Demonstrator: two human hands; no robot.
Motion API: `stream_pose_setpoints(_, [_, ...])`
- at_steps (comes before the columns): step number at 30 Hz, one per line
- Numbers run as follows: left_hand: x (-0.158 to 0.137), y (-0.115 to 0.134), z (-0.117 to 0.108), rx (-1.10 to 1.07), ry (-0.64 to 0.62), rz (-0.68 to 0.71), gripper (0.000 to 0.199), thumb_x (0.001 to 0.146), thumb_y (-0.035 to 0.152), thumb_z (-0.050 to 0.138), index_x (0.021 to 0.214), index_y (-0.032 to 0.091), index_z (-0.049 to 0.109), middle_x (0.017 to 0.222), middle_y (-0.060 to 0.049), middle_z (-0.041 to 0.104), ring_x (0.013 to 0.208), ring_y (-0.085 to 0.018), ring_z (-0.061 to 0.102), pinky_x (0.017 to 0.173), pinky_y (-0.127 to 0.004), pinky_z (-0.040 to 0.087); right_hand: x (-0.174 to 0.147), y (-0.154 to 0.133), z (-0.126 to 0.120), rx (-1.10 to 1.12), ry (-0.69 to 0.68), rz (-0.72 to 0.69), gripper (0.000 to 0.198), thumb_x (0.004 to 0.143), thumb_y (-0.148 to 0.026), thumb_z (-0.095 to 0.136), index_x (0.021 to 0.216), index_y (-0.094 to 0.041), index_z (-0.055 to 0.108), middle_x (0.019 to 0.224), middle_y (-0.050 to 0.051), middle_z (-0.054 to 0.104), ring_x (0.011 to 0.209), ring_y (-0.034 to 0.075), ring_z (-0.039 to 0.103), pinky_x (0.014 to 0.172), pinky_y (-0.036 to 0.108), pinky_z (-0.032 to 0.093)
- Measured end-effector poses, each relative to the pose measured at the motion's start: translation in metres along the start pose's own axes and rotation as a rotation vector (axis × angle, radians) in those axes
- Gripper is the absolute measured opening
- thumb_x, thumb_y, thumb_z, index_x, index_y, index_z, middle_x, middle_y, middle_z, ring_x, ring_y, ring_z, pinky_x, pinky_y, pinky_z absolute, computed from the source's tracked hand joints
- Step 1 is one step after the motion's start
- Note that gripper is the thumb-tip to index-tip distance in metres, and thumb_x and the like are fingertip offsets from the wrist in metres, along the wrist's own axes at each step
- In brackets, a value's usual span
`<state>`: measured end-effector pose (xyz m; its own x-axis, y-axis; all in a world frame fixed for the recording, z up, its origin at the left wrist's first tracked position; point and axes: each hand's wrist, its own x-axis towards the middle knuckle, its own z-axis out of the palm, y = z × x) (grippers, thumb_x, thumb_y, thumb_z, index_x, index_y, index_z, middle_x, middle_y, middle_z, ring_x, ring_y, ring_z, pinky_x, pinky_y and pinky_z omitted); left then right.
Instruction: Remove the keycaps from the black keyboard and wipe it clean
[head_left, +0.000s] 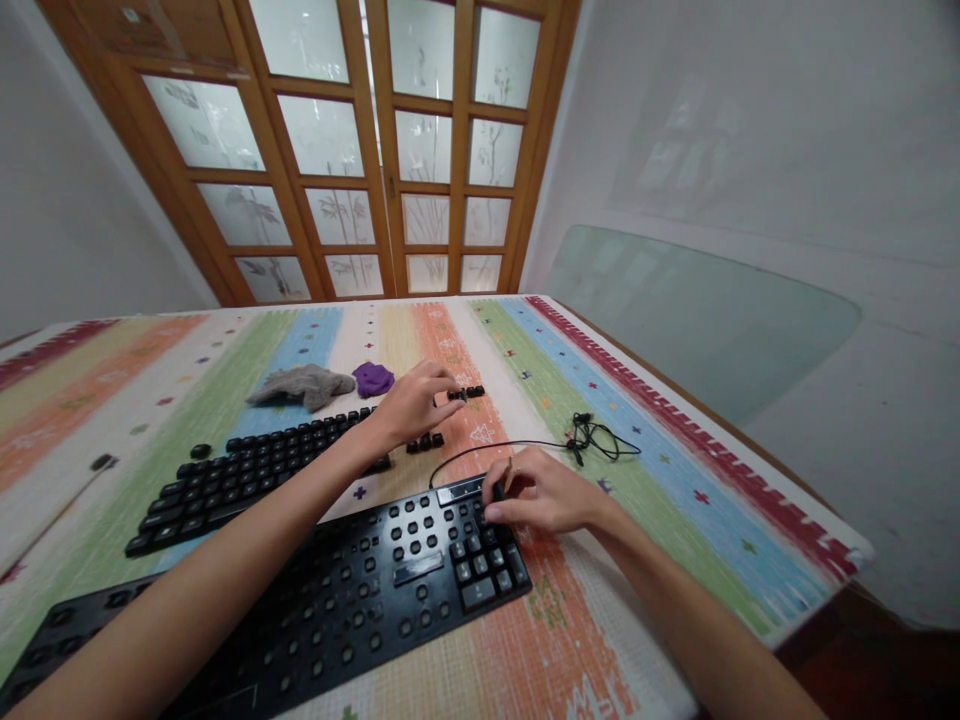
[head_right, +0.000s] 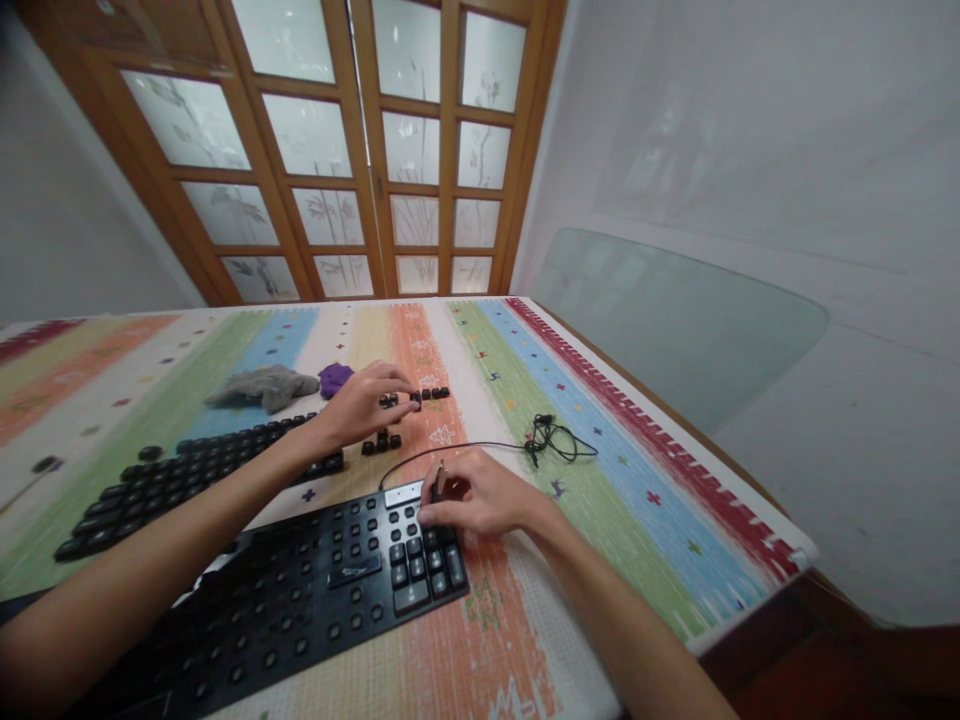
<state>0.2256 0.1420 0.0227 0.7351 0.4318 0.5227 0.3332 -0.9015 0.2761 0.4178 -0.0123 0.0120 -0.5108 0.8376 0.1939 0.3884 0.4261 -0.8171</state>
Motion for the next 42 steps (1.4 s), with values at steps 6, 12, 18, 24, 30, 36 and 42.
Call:
stream_pose_setpoints(6, [0.01,-0.007,0.016,0.204,-0.11,0.016,0.012,0.086,0.018,0.06,0.088,0.014,0.072,0.095,-0.01,0.066,0.093,-0.023,0.059,0.083,-0.036,0.05,0.001,-0.002,0.008,-0.063,-0.052,-0.057,0.021,0.085,-0.037,0.068,0.079,-0.017,0.07,0.068,0.0,0.063,0.059,0.012,0.053,0.054,0.024,0.042])
stream_pose_setpoints(12, [0.018,-0.009,0.035,0.278,-0.183,0.063,0.014,0.083,0.013,0.058,0.086,0.014,0.072,0.09,-0.01,0.064,0.093,-0.024,0.057,0.084,-0.037,0.049,0.005,-0.003,0.012,-0.112,0.099,0.079,0.023,0.091,-0.035,0.06,0.082,-0.015,0.066,0.07,0.001,0.063,0.059,0.012,0.053,0.056,0.025,0.04])
stream_pose_setpoints(18, [0.022,-0.017,0.045,0.317,-0.224,0.065,0.016,0.085,0.015,0.056,0.084,0.012,0.071,0.093,-0.012,0.063,0.094,-0.025,0.056,0.084,-0.038,0.05,0.01,0.001,0.015,-0.125,0.162,0.178,0.033,0.096,-0.035,0.051,0.069,-0.017,0.055,0.062,0.0,0.059,0.056,0.012,0.051,0.054,0.025,0.036])
stream_pose_setpoints(24, [0.021,-0.023,0.05,0.331,-0.241,0.074,0.017,0.087,0.016,0.055,0.085,0.013,0.071,0.095,-0.012,0.063,0.096,-0.025,0.056,0.087,-0.038,0.049,0.009,0.001,0.012,-0.032,0.175,0.193,0.037,0.095,-0.044,0.051,0.069,-0.017,0.055,0.061,0.0,0.059,0.057,0.012,0.052,0.055,0.026,0.037])
stream_pose_setpoints(30, [0.02,-0.024,0.051,0.301,-0.212,0.068,0.015,0.087,0.016,0.056,0.087,0.012,0.071,0.097,-0.013,0.062,0.098,-0.026,0.056,0.088,-0.039,0.049,0.007,-0.002,0.006,-0.007,0.235,0.197,0.043,0.094,-0.052,0.049,0.074,-0.016,0.057,0.064,0.0,0.056,0.059,0.013,0.052,0.056,0.027,0.039])
stream_pose_setpoints(36, [0.017,-0.023,0.043,0.217,-0.132,0.049,0.013,0.087,0.018,0.059,0.094,0.014,0.069,0.099,-0.012,0.062,0.099,-0.025,0.056,0.088,-0.041,0.049,0.005,-0.001,0.005,0.026,0.328,0.181,0.044,0.093,-0.055,0.05,0.077,-0.015,0.057,0.067,0.001,0.057,0.061,0.014,0.053,0.058,0.028,0.042])
stream_pose_setpoints(42, [0.003,-0.011,0.019,-0.266,-0.22,-0.086,0.033,0.084,0.02,0.059,0.117,0.015,0.063,0.097,-0.008,0.067,0.086,-0.019,0.062,0.077,-0.034,0.052,0.005,-0.004,0.004,-0.026,0.432,0.059,0.035,0.096,-0.048,0.047,0.082,-0.017,0.058,0.075,0.003,0.059,0.068,0.015,0.055,0.064,0.029,0.043])
